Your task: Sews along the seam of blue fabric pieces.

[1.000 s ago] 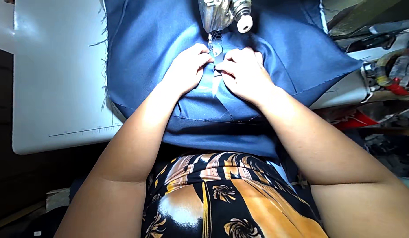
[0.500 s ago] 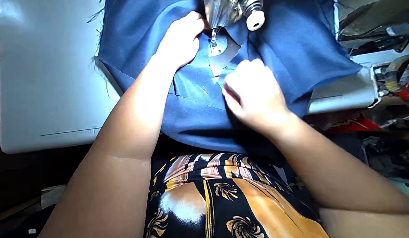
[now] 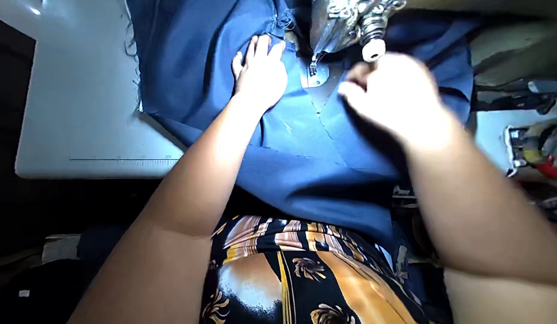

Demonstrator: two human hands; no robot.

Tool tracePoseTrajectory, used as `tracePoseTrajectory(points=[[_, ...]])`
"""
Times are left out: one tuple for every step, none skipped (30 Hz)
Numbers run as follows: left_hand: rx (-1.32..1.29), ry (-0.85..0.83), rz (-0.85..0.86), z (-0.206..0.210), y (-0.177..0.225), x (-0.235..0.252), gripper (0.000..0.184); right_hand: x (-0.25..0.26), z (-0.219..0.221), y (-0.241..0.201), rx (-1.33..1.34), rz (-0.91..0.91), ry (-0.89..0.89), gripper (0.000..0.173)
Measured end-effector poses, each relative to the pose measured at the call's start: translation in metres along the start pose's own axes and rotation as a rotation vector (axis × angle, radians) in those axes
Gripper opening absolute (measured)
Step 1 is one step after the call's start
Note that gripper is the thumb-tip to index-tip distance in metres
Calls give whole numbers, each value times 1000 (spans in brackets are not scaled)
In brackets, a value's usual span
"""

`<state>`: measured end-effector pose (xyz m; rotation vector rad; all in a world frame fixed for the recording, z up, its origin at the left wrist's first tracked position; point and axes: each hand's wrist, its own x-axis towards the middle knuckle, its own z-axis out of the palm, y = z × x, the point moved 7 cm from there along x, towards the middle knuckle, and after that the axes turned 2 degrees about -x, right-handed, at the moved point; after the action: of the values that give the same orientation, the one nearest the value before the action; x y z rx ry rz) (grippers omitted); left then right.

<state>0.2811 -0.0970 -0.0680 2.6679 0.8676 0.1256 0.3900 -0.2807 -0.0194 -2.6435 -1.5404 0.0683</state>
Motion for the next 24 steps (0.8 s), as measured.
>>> tracePoseTrajectory(points=[[-19, -83, 69, 0, -2, -6, 53, -27, 6, -6, 82, 4, 14, 50], [-39, -137, 152, -4, -6, -11, 56, -55, 13, -1, 150, 60, 28, 58], [-65, -136, 244, -11, -11, -13, 56, -81, 20, 14, 212, 151, 34, 69], [-97, -84, 332, -22, -19, -15, 52, -103, 27, 38, 247, 262, 27, 81], [-121, -20, 376, -33, -31, -15, 48, -118, 32, 61, 266, 365, 22, 90], [-100, 20, 359, -40, -47, -14, 50, -125, 35, 81, 288, 446, 0, 97], [-42, 28, 294, -41, -65, -12, 56, -124, 37, 94, 317, 491, -30, 98], [19, 9, 209, -40, -82, -9, 61, -113, 38, 101, 357, 511, -62, 92], [64, -12, 117, -36, -95, -6, 64, -94, 37, 105, 387, 525, -109, 80], [81, -9, 41, -35, -102, -3, 65, -67, 36, 109, 406, 522, -165, 62], [100, -8, -30, -33, -104, -3, 65, -37, 35, 114, 420, 507, -201, 44], [122, -6, -105, -30, -102, -8, 64, -6, 31, 118, 385, 486, -208, 36], [143, -8, -187, -27, -97, -17, 63, 20, 20, 120, 301, 482, -154, 35], [175, -17, -276, -26, -89, -28, 64, 40, 6, 122, 249, 530, -54, 41], [210, -36, -352, -26, -78, -39, 66, 52, -5, 122, 228, 572, 36, 49], [246, -84, -412, -27, -65, -50, 70, 60, -12, 119, 261, 601, 121, 55], [289, -160, -444, -31, -52, -59, 74, 67, -13, 109, 260, 575, 140, 59], [324, -239, -429, -35, -41, -66, 78, 74, -8, 91, 168, 469, 78, 56], [356, -308, -376, -40, -33, -69, 77, 76, -3, 66, 115, 350, -46, 49], [359, -333, -300, -46, -31, -67, 72, 70, -3, 41, 139, 219, -101, 40], [333, -308, -206, -52, -35, -62, 64, 57, -2, 27, 228, 67, -56, 32], [288, -215, -96, -56, -43, -57, 54, 33, 1, 19, 363, -60, -28, 26], [240, -87, 21, -61, -52, -53, 48, -2, 5, 14, 515, -140, -39, 23], [203, 43, 124, -65, -62, -49, 47, -44, 13, 14, 659, -157, -114, 20]])
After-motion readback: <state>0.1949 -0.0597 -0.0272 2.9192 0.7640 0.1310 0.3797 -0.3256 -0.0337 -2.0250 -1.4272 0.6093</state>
